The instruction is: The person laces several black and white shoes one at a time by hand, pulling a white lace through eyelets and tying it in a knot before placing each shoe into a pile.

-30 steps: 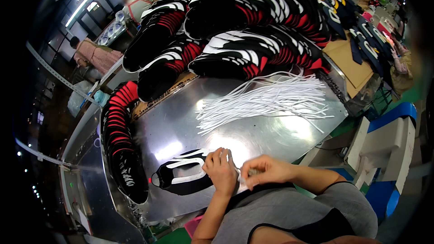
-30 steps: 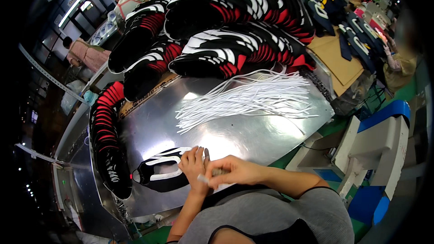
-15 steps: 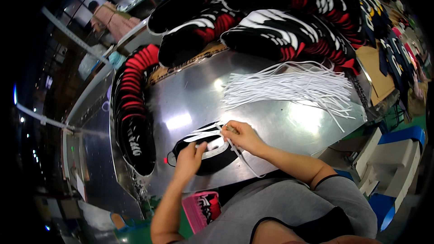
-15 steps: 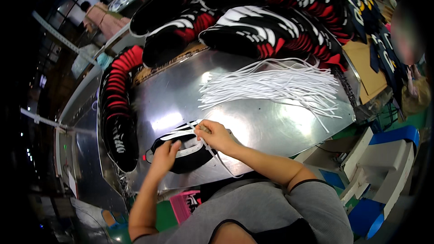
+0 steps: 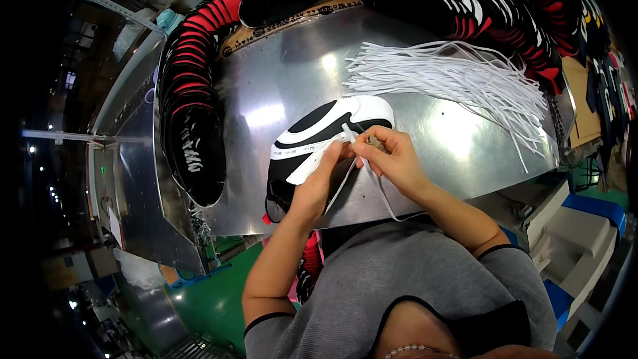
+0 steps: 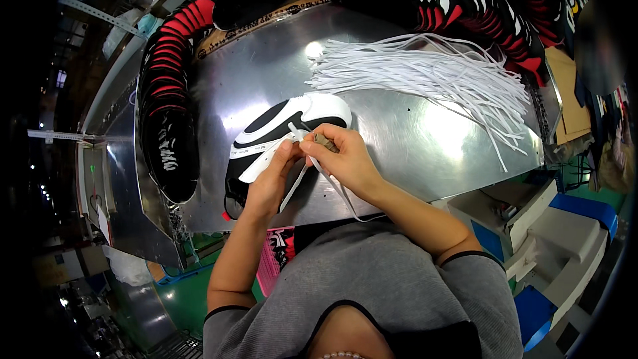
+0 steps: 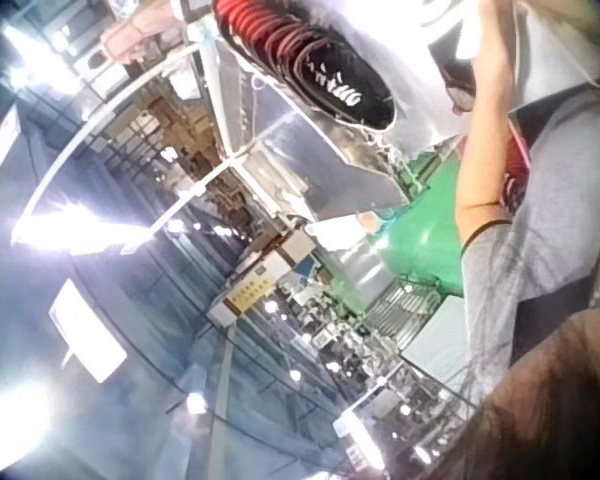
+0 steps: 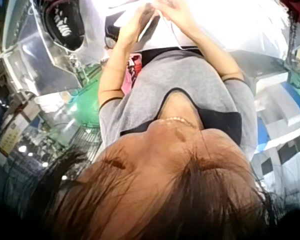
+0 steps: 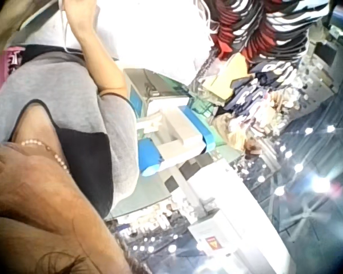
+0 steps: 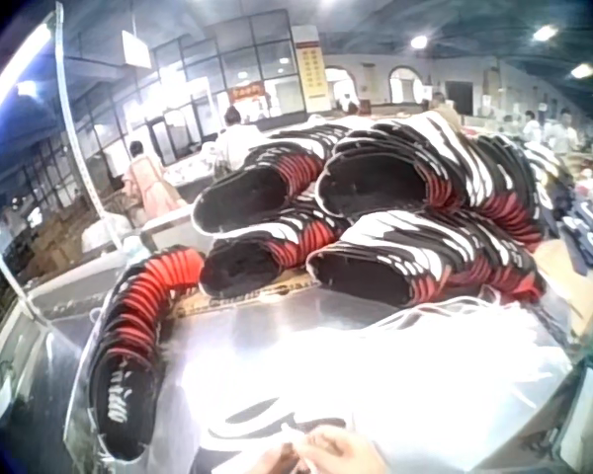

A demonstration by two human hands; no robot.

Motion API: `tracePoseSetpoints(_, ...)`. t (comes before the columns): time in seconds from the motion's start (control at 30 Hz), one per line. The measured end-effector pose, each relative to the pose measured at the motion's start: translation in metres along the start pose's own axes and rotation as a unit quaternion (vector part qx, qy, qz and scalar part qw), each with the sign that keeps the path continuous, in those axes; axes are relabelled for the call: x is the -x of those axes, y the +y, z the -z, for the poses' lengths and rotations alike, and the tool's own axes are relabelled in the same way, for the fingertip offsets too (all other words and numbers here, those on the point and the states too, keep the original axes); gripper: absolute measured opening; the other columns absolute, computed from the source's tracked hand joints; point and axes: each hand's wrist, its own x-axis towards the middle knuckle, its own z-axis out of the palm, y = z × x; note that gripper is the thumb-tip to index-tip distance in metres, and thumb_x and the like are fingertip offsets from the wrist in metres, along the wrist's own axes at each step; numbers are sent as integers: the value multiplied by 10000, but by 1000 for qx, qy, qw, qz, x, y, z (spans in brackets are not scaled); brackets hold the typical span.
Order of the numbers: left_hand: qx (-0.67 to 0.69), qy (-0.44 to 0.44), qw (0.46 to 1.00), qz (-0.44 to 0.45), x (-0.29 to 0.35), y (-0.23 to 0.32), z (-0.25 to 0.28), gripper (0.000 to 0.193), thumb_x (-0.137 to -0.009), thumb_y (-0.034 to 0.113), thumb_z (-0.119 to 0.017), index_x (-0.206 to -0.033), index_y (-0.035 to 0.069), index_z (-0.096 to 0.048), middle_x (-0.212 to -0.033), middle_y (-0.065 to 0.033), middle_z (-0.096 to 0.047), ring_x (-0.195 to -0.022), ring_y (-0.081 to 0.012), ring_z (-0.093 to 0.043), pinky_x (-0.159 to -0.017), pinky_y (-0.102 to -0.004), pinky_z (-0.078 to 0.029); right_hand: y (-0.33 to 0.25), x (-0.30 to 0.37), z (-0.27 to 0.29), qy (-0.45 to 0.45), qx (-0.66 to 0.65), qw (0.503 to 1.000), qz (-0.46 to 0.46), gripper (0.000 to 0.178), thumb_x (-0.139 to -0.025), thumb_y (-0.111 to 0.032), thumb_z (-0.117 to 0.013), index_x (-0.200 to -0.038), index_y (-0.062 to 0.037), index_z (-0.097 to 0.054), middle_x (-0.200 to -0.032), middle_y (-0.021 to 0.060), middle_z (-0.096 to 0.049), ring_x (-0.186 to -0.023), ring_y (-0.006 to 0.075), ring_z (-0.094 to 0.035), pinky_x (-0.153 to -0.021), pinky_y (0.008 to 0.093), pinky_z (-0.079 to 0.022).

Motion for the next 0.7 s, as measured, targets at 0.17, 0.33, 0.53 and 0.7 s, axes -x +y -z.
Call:
tracePoseSetpoints(0.17, -22, 46, 995, -84, 0, -5, -13, 330, -1029, 273, -502, -1110, -16, -640, -1066, -74, -657, -1016, -145, -589, -943, -288, -432, 3, 8, 3, 2, 38, 999, 1, 130, -940, -193, -636, -897, -70, -635, -698, -15, -620, -536, 13, -450, -495, 181, -350)
tracePoseSetpoints(0.33, 4, 87, 990, -111, 13, 13, -34, 175, -975, 133, -608, -1075, 1, -665, -989, -36, -681, -868, -98, -623, -777, -234, -499, -2, 18, 2, -9, 109, 994, -1, 147, -942, -191, -637, -919, -46, -623, -717, -7, -619, -590, 37, -499, -541, 197, -395)
tracePoseSetpoints(0.53, -11, 142, 985, -97, 15, 1, -38, 164, -955, 107, -626, -1077, 11, -680, -1020, -45, -690, -923, -117, -632, -852, -253, -490, -3, 35, 9, 33, 165, 978, 120, 143, -934, -152, -632, -985, -20, -610, -864, 99, -667, -725, 157, -635, -632, 289, -484)
tracePoseSetpoints(0.7, -37, 130, 984, -120, 16, -4, -35, 195, -955, 95, -634, -1114, -5, -683, -1059, -43, -688, -944, -107, -636, -845, -234, -502, -14, 33, 20, 4, 300, 944, 136, 142, -936, -57, -612, -1059, 11, -632, -895, 95, -700, -822, 146, -674, -716, 269, -519)
